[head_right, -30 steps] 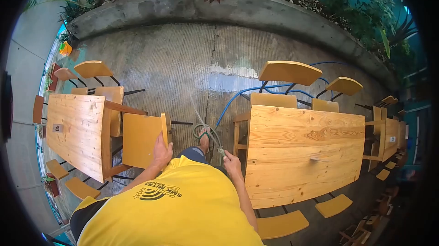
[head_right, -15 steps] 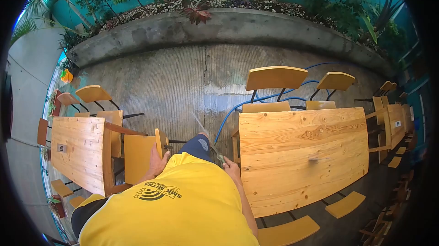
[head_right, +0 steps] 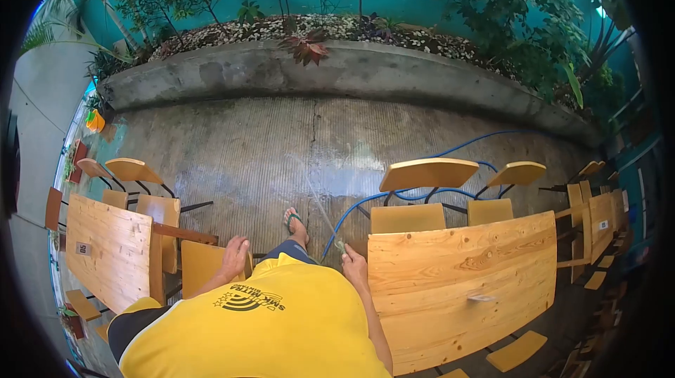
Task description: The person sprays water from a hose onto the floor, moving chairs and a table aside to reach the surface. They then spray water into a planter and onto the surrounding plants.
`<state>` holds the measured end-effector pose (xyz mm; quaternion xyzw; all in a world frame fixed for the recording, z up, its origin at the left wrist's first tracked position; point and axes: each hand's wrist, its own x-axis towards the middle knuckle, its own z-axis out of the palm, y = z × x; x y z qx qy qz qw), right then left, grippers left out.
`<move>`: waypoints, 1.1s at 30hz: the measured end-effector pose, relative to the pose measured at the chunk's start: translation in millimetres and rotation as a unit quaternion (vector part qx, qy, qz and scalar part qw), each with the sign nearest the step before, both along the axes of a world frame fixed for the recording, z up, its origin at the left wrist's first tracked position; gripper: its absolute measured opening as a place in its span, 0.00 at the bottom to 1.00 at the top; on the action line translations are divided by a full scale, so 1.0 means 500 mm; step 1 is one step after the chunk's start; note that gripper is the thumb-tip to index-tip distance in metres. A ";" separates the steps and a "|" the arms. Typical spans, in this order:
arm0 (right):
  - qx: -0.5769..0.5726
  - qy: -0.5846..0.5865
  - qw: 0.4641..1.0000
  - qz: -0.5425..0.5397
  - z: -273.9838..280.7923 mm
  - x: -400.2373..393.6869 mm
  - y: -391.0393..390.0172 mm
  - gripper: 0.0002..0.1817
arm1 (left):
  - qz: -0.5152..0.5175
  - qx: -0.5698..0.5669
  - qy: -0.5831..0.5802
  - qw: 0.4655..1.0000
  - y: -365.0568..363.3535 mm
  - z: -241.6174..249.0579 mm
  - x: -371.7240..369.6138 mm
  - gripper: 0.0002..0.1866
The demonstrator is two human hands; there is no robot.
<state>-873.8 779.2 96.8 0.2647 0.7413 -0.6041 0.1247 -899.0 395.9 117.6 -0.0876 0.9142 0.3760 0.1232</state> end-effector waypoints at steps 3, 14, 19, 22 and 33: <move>0.033 -0.007 0.998 0.050 0.001 -0.128 -0.016 0.23 | -0.005 0.059 -0.026 0.998 -0.021 -0.006 0.010 0.27; 0.019 -0.054 0.993 0.103 0.124 -0.672 -0.095 0.25 | 0.249 0.245 -0.140 0.926 0.007 -0.219 0.125 0.26; 0.067 -0.054 0.983 0.161 0.124 -0.849 -0.147 0.24 | 0.389 0.313 -0.321 0.804 0.000 0.044 -0.037 0.28; 0.068 -0.078 0.974 0.203 0.108 -0.898 -0.185 0.24 | 0.370 0.326 -0.281 0.823 0.016 0.042 -0.016 0.31; 0.039 -0.145 0.917 0.369 -0.028 -1.070 -0.351 0.24 | 0.409 0.163 -0.360 0.823 0.040 -0.014 -0.010 0.32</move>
